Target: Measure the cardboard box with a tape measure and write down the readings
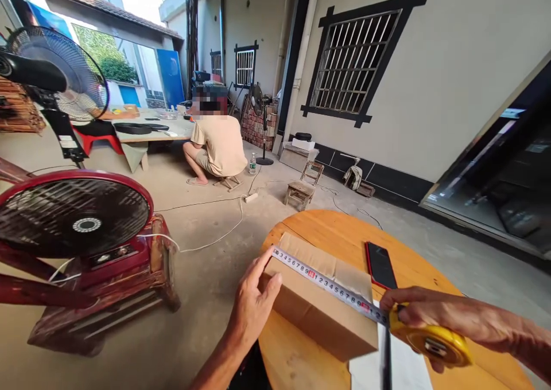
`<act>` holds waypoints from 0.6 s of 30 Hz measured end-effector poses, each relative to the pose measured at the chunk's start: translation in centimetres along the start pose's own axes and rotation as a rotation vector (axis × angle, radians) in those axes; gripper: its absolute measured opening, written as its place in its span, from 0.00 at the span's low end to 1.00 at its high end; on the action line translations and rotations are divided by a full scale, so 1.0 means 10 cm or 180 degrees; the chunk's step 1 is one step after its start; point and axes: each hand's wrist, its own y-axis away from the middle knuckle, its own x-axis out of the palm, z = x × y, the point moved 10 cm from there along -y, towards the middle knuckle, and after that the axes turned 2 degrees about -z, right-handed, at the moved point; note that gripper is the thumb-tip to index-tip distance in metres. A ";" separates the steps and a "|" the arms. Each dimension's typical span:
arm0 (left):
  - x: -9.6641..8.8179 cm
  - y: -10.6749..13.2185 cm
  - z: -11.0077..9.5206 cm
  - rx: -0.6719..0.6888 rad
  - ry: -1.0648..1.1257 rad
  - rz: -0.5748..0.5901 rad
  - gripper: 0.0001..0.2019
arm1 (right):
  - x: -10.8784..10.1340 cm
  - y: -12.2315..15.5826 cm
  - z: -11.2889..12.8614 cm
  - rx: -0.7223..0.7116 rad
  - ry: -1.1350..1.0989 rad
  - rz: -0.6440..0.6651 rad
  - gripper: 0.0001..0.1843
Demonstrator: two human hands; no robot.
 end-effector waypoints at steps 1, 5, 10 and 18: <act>0.00 -0.01 -0.02 0.0049 -0.0049 0.0023 0.22 | -0.02 -0.01 -0.02 0.0061 -0.0013 -0.0027 0.17; 0.02 -0.02 -0.08 0.0192 -0.0112 0.0108 0.20 | -0.14 0.06 -0.05 0.0078 -0.0062 -0.0182 0.19; 0.08 -0.02 -0.05 -0.0046 -0.0270 0.0206 0.22 | -0.13 0.11 -0.11 0.0093 -0.0276 0.0095 0.18; 0.11 -0.02 -0.06 -0.0127 -0.0328 0.0240 0.25 | -0.02 0.08 -0.10 0.0091 -0.0197 0.0208 0.16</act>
